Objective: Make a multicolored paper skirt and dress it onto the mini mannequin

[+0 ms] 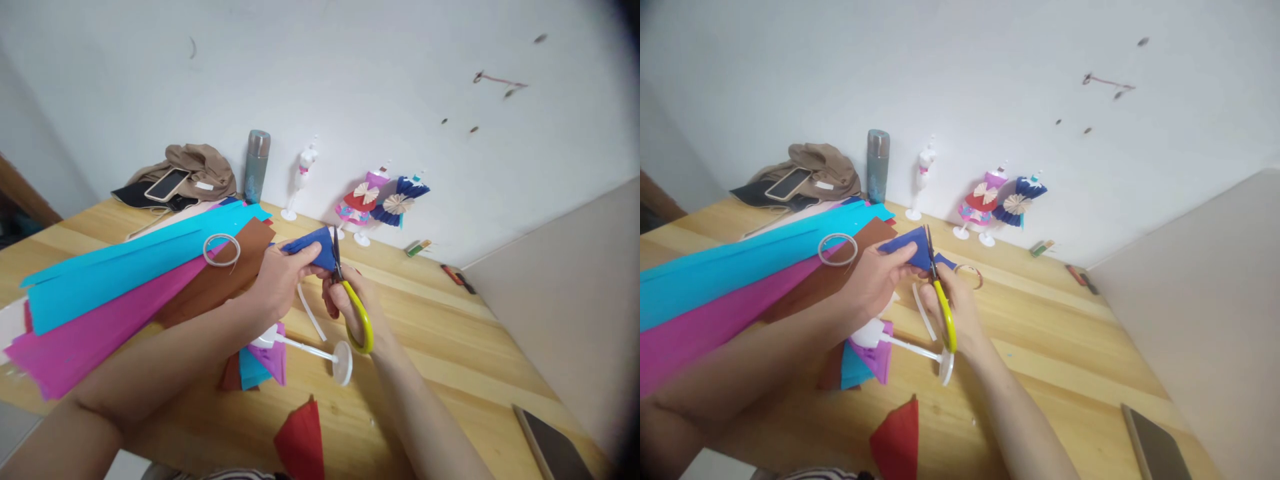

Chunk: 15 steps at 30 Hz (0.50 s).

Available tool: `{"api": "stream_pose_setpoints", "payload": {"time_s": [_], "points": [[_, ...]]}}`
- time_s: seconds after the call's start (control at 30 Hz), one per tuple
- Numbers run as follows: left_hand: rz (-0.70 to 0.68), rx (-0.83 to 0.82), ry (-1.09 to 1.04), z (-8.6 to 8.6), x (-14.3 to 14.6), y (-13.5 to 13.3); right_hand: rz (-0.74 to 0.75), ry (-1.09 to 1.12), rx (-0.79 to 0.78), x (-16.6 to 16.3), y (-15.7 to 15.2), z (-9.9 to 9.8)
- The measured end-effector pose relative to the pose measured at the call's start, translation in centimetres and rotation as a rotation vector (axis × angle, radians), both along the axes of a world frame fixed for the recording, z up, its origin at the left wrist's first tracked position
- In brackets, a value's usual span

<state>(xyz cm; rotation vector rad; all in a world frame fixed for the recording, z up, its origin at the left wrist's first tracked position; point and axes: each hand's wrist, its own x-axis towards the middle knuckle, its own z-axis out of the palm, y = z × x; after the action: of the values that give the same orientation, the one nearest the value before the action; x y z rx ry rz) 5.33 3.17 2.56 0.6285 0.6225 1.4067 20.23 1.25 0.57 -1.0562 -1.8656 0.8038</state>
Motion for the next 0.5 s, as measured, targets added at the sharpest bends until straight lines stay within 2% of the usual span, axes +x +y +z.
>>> {"api": "stream_pose_setpoints", "payload": {"time_s": [0.5], "points": [[0.019,-0.058,-0.014,0.19,0.21,-0.11,-0.126,-0.116,0.021,0.06,0.15,-0.73]]}}
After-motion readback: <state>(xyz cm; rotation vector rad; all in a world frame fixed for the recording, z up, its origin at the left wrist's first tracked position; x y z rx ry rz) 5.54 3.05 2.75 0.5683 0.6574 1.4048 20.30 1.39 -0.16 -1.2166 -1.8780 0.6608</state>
